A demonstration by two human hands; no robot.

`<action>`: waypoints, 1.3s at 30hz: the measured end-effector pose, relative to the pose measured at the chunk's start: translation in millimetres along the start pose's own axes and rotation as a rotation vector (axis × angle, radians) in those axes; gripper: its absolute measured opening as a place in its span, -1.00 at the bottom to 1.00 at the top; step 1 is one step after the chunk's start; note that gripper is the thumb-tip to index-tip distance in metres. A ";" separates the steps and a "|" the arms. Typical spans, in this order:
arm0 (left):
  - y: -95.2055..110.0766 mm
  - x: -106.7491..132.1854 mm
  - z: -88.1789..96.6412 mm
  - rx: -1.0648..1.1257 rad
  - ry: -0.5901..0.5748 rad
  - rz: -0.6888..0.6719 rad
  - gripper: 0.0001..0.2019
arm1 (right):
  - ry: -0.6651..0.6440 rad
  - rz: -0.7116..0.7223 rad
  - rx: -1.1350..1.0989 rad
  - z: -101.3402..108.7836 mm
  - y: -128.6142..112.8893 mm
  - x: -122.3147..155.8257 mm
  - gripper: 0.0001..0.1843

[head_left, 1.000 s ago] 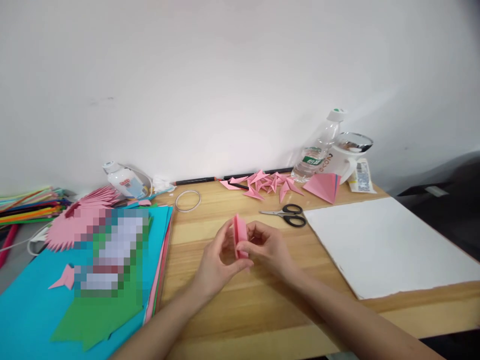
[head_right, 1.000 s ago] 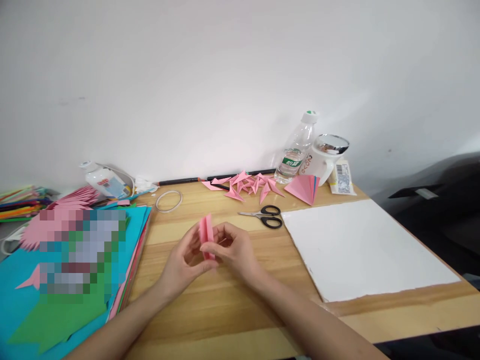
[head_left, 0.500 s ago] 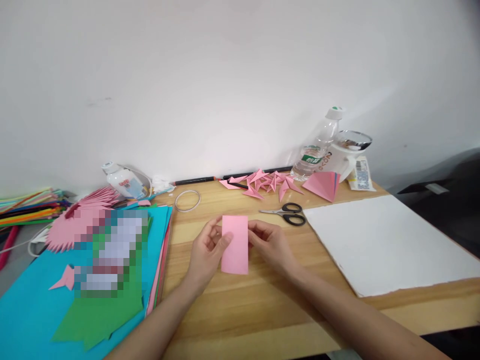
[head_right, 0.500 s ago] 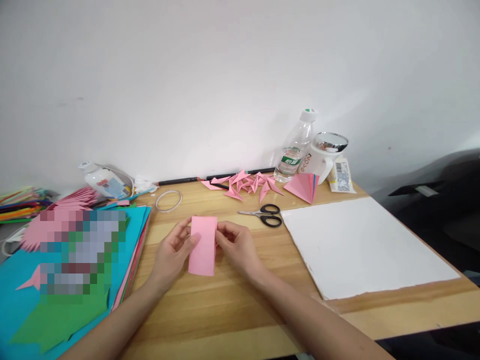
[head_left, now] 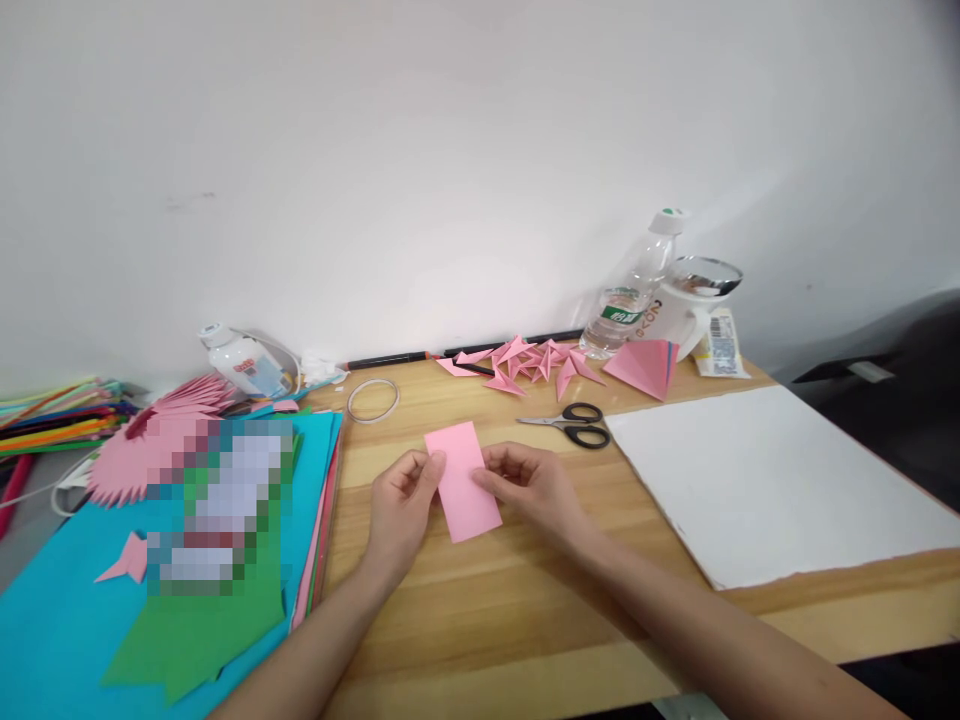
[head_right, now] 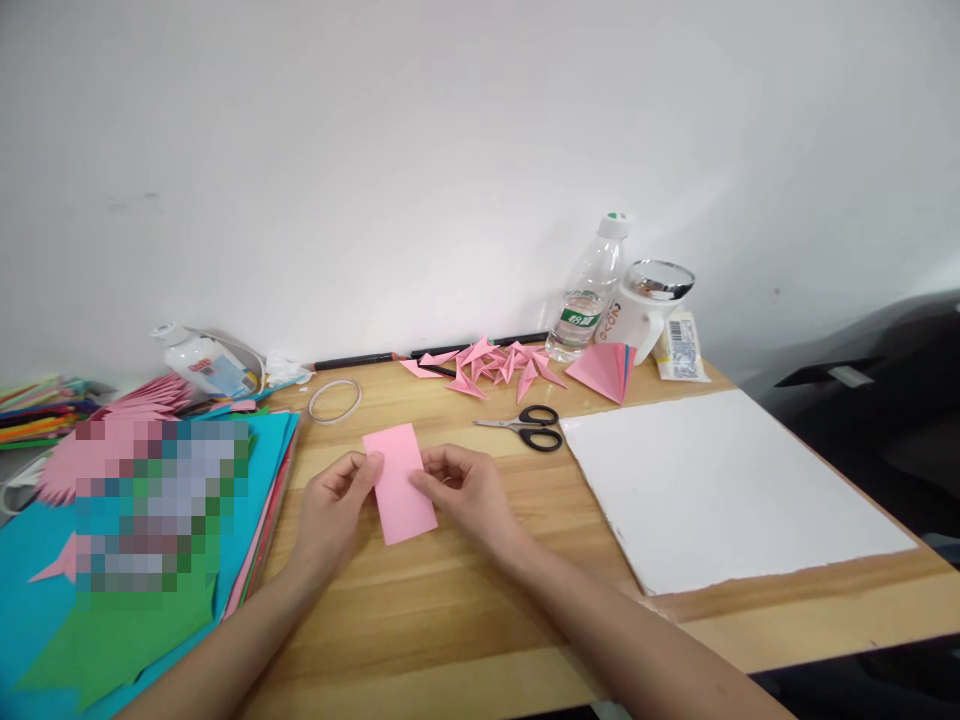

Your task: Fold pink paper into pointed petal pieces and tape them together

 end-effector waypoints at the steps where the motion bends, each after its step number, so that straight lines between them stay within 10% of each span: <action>1: -0.7 -0.4 0.5 0.001 0.001 0.001 -0.69 | 0.000 -0.002 -0.001 0.0 -0.3 0.0 -0.73; 11: 6.8 4.8 2.5 0.019 0.078 -0.053 -0.68 | 0.131 -0.012 0.010 10.7 -2.6 -1.6 -0.73; 20: 3.2 13.2 -30.3 0.073 -0.404 0.009 -0.50 | 0.000 -0.049 -0.120 -2.3 0.5 1.0 -0.62; 39: -16.0 -8.8 -4.6 0.121 -0.192 0.185 -0.72 | 0.062 -0.057 0.099 24.3 0.8 -11.5 -0.65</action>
Point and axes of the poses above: each hand's wrist, its own x-axis away from the middle knuckle, its own z-axis out of the back of the hand, y = z × x, the point moved 6 cm from there along -x, towards the middle knuckle, and after that the axes turned 14 degrees about z, right-handed, at the moved point
